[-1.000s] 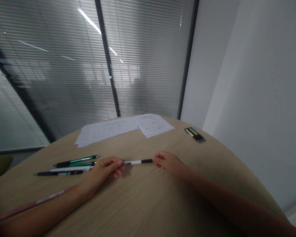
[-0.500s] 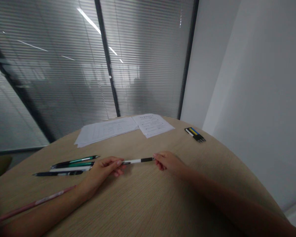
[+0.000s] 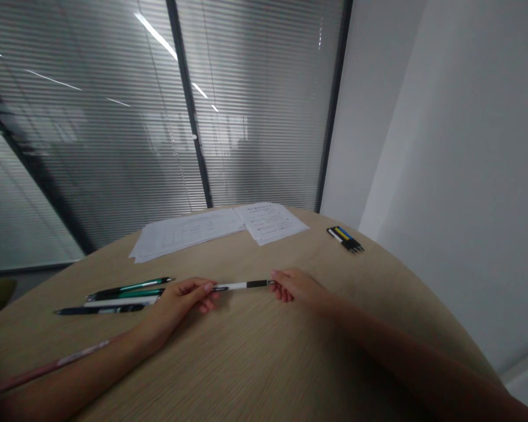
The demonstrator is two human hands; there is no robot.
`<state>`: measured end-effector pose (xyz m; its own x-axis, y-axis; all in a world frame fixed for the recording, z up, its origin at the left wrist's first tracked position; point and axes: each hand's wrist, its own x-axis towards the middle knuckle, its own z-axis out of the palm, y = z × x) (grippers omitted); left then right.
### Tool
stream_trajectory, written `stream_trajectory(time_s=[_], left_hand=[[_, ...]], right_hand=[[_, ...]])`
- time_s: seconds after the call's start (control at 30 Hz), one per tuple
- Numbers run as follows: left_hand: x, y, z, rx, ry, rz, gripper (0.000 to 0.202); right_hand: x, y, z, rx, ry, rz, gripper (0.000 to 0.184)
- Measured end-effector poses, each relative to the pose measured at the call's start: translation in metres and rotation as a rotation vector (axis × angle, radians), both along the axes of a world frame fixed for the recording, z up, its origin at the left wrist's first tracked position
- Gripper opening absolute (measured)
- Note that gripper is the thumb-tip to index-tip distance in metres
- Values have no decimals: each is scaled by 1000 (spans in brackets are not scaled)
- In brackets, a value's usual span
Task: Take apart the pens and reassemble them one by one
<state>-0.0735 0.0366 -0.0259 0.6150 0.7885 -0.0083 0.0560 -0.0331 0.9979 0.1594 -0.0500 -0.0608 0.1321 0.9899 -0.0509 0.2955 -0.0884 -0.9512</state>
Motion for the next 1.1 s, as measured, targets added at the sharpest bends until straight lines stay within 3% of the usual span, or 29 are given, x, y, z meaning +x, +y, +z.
stream_trajectory(time_s=[0.37,0.8,1.1], left_hand=[[-1,0,1,-10,7,16,18],[-2,3,0,-47,-39,56,18],[-2,4,1,-118,-121,129,16]], right_hand=[[-4,-4,7,4,45,1,18],[-4,-4,9,27,139,-40,27],[20,-13,20,70,100,-119,29]])
